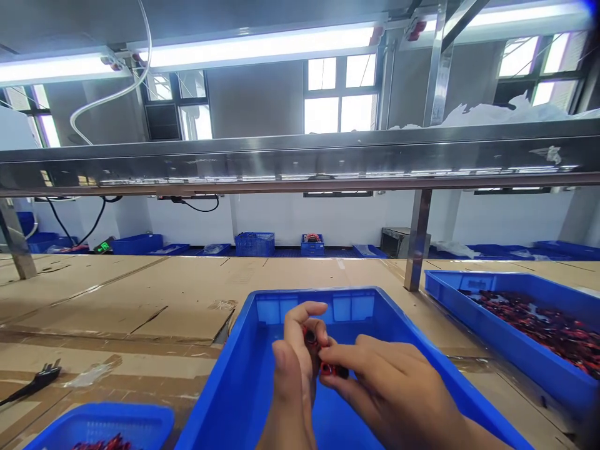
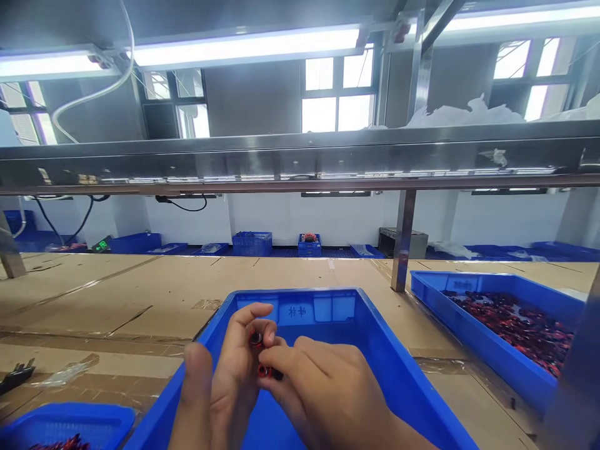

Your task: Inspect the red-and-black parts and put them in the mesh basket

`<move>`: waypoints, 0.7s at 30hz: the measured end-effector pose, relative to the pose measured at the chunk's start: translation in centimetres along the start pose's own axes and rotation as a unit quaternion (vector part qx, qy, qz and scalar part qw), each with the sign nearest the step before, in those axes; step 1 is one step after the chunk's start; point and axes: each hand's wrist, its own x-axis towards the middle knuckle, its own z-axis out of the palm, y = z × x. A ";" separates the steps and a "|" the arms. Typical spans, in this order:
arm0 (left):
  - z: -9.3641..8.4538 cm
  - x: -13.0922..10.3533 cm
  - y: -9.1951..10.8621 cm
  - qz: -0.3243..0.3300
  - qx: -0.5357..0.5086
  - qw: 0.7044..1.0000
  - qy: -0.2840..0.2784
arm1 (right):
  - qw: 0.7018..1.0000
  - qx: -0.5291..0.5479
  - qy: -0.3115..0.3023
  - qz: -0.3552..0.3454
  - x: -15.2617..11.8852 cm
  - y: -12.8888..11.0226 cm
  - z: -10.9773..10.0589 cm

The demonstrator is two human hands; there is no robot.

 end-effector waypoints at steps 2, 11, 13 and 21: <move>0.0 0.1 0.1 -0.016 -0.023 0.999 0.031 | 1.000 0.008 0.020 0.004 0.1 -0.1 -0.2; 0.6 -0.2 1.3 -0.147 0.028 0.986 0.078 | 0.999 -0.017 0.045 0.014 0.5 -0.1 -1.0; 0.5 0.1 1.1 -0.149 0.048 0.986 0.064 | 0.999 -0.007 0.039 0.023 0.3 0.0 -0.9; 0.4 0.3 1.0 -0.068 0.170 0.983 0.027 | 0.978 0.090 0.073 0.173 0.2 -0.2 -1.0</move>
